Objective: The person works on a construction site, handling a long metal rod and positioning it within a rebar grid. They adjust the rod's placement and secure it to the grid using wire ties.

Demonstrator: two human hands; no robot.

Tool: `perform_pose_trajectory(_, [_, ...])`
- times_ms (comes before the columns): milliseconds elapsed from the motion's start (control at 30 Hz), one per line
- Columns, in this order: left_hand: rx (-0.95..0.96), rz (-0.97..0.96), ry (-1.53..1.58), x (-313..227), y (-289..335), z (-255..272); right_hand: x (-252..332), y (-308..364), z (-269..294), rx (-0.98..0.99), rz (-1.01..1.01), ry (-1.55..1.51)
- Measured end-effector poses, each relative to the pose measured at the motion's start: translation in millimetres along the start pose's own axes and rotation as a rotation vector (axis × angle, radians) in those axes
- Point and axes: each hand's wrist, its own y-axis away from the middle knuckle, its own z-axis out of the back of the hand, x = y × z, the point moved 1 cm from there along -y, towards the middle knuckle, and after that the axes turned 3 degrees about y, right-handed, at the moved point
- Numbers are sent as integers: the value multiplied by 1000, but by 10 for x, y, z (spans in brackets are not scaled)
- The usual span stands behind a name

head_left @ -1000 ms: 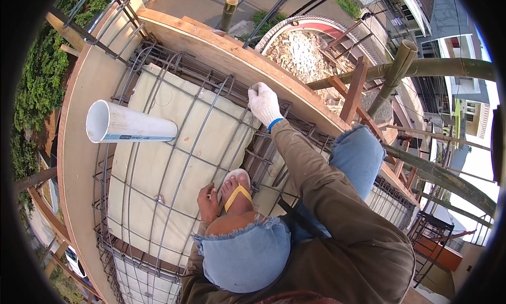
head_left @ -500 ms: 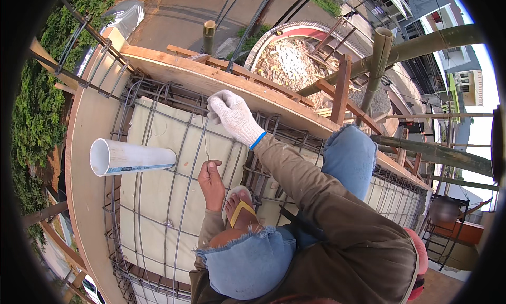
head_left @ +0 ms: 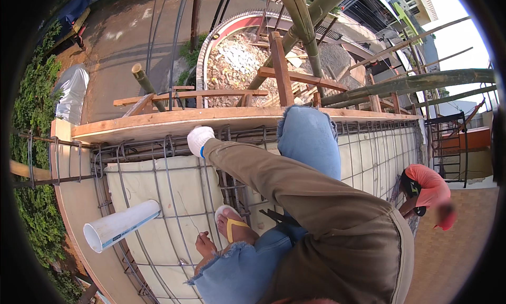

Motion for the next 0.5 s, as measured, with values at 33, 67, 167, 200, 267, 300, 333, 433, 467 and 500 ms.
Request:
perform_pose_trajectory(33, [-26, -93, -70, 143, 4, -62, -2, -18, 23, 29, 21, -25])
perform_pose_trajectory(67, [-56, -179, -138, 273, 24, -123, 22, -18, 28, 35, 14, 0])
perform_pose_trajectory(167, [-105, -196, -198, 586, 110, -334, 65, -66, 10, 85, 26, 68])
perform_pose_trajectory(200, [-116, -197, -177, 659, 111, -381, 75, -109, 6, 116, 43, 82])
perform_pose_trajectory(267, [40, -87, -104, 792, 74, -466, 88, -215, -5, 230, 53, 47])
perform_pose_trajectory(300, [117, -46, -59, 850, 68, -507, 76, -266, -10, 253, 39, 44])
perform_pose_trajectory(333, [117, 4, 83, 897, 62, -551, 62, -305, -20, 263, 35, 34])
perform_pose_trajectory(433, [42, -33, 206, 944, 16, -607, 5, -357, -48, 201, -27, -48])
perform_pose_trajectory(467, [22, -45, 200, 935, 0, -623, -13, -357, -56, 183, -64, -77])
perform_pose_trajectory(500, [6, -54, 201, 921, -4, -622, -27, -346, -63, 157, -49, -82])
